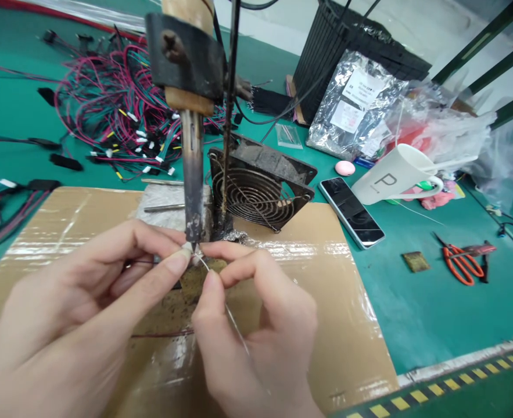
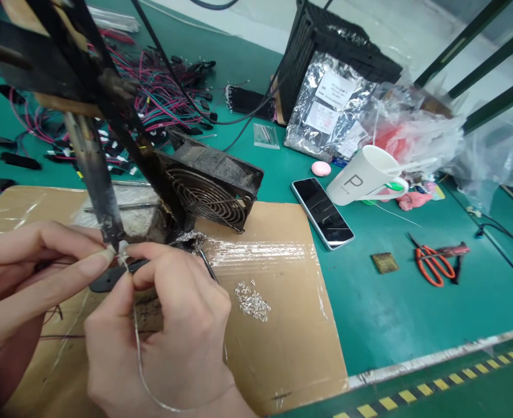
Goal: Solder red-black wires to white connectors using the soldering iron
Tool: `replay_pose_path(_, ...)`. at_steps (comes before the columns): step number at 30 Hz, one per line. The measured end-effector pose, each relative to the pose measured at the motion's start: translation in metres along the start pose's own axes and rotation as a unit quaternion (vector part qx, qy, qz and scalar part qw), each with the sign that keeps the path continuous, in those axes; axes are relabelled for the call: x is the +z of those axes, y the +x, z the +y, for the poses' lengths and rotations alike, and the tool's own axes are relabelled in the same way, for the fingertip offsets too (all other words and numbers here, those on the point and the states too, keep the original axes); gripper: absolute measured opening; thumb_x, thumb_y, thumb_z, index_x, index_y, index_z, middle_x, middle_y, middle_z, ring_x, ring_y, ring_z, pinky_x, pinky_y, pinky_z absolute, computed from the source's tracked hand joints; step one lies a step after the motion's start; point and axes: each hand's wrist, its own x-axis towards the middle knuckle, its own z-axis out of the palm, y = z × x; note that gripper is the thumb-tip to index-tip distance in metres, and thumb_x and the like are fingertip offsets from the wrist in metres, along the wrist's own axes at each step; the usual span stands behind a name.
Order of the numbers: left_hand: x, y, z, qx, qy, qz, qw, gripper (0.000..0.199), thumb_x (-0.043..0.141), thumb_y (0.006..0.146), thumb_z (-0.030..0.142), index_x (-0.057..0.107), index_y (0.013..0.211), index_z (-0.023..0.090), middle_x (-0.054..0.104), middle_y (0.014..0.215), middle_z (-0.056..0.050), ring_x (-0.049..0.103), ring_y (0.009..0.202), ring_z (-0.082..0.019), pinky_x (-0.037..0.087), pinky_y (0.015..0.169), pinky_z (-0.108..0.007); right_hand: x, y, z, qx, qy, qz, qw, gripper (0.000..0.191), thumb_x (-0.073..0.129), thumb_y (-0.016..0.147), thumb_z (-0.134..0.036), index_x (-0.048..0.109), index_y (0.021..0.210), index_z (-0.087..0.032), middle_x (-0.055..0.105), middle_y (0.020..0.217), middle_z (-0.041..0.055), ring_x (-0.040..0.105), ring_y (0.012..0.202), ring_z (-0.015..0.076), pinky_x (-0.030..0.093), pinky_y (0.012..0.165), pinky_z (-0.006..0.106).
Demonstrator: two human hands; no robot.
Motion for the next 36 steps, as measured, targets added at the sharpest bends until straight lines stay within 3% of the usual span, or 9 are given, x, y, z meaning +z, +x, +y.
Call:
replay_pose_path(10, 0.005, 0.001, 0.001, -0.019, -0.001, 0.006, 1.0, 0.004, 0.071, 0.086, 0.023, 0.071, 0.084, 0.027, 0.068, 0.083, 0.002, 0.068, 0.076, -0.011, 0.059, 0.057, -0.011, 0.001, -0.002, 0.0, 0.003, 0.002, -0.005, 1.0, 0.015, 0.066, 0.079, -0.004, 0.062, 0.075, -0.018, 0.081, 0.097, 0.0001, 0.077, 0.086, 0.0101, 0.058, 0.084, 0.014)
replay_pose_path(18, 0.002, -0.001, 0.001, -0.017, 0.0, 0.016, 1.0, 0.004, 0.072, 0.084, 0.026, 0.071, 0.081, 0.026, 0.067, 0.078, 0.002, 0.066, 0.07, -0.012, 0.058, 0.051, -0.013, -0.001, 0.0, 0.002, 0.009, 0.006, -0.005, 1.0, 0.015, 0.066, 0.079, -0.004, 0.062, 0.075, -0.018, 0.081, 0.098, 0.001, 0.078, 0.087, 0.0106, 0.058, 0.086, 0.015)
replay_pose_path(21, 0.004, -0.002, 0.002, -0.057, -0.03, 0.043, 0.997, 0.008, 0.077, 0.081, 0.033, 0.072, 0.08, 0.026, 0.067, 0.075, 0.0, 0.066, 0.07, -0.016, 0.059, 0.05, -0.02, -0.001, 0.0, 0.002, 0.015, 0.006, -0.012, 1.0, 0.016, 0.066, 0.079, -0.004, 0.061, 0.076, -0.019, 0.081, 0.099, 0.0007, 0.077, 0.088, 0.0112, 0.058, 0.085, 0.016)
replay_pose_path(26, 0.012, -0.002, 0.004, -0.129, -0.114, 0.072, 0.982, 0.02, 0.078, 0.077, 0.046, 0.073, 0.083, 0.027, 0.069, 0.075, -0.003, 0.072, 0.082, -0.028, 0.065, 0.061, -0.036, -0.003, -0.001, 0.003, 0.023, 0.016, -0.024, 0.999, 0.016, 0.064, 0.083, -0.005, 0.059, 0.078, -0.02, 0.08, 0.101, -0.0011, 0.076, 0.091, 0.0102, 0.057, 0.086, 0.016)
replay_pose_path(31, 0.015, -0.012, 0.008, -0.145, -0.12, 0.068, 0.98, 0.023, 0.08, 0.074, 0.049, 0.073, 0.081, 0.028, 0.07, 0.075, -0.003, 0.073, 0.082, -0.029, 0.065, 0.062, -0.037, -0.016, -0.01, 0.011, 0.08, -0.013, 0.011, 0.997, 0.011, 0.058, 0.098, -0.016, 0.062, 0.095, -0.026, 0.068, 0.084, -0.0086, 0.066, 0.078, 0.0063, 0.052, 0.075, 0.018)
replay_pose_path(36, 0.006, -0.037, 0.015, -0.154, -0.057, 0.044, 0.985, 0.02, 0.082, 0.077, 0.046, 0.073, 0.076, 0.029, 0.073, 0.081, -0.001, 0.072, 0.074, -0.022, 0.063, 0.057, -0.026, -0.031, -0.019, 0.011, 0.149, -0.003, -0.038, 0.988, 0.023, 0.055, 0.104, -0.03, 0.069, 0.087, -0.024, 0.069, 0.081, -0.0043, 0.066, 0.079, 0.0109, 0.049, 0.072, 0.024)
